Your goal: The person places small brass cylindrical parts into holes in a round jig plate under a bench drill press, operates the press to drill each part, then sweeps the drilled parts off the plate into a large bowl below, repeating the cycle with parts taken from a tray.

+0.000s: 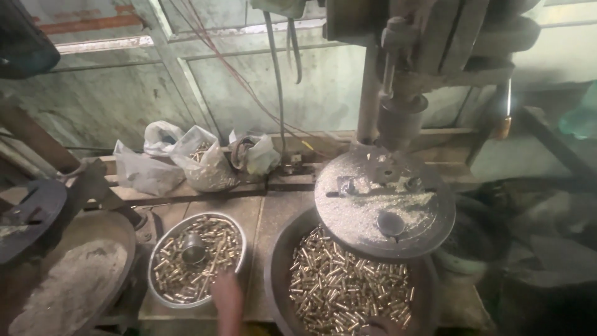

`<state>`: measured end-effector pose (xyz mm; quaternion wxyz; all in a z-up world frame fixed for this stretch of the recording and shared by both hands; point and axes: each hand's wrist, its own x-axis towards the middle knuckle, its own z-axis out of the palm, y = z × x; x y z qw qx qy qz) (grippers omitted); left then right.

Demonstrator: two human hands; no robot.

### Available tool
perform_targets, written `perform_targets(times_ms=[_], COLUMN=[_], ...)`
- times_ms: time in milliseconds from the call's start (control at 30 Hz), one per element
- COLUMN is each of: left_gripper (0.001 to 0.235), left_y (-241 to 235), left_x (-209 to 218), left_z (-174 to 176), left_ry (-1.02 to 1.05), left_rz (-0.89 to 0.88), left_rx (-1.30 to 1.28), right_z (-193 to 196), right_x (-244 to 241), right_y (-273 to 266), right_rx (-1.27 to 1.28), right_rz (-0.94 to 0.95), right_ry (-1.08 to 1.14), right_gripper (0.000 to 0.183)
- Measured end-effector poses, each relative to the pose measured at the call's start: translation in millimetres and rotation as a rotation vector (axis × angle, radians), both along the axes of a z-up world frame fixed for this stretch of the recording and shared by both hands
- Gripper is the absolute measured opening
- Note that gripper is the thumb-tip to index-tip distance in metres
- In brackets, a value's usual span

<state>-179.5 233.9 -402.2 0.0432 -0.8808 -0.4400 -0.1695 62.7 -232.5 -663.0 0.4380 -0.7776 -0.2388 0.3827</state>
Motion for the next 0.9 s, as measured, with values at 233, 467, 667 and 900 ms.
perform_targets(times_ms=[233, 467, 667, 900], left_gripper=[0.014, 0.02, 0.033, 0.064], left_y=[-65, -95, -57, -36], left_x=[-6, -16, -30, -19], left_z=[24, 39, 46, 160], left_ry=[-0.063, -0.139, -0.53, -0.259], left_rz=[-0.106, -0.211, -0.309, 0.078], left_rx=[-0.102, -0.182, -0.154, -0.132], right_z=[-16, 10, 13, 6], right_x=[-17, -43, -22, -11], right_y=[-2, 15, 8, -12], right_rx=[0.299, 0.571, 0.385, 0.192], right_rz=[-0.041, 0.091, 0.111, 0.072], right_ry=[-0.337, -0.791, -0.568, -0.343], right_gripper=[0.05, 0.027, 0.03, 0.034])
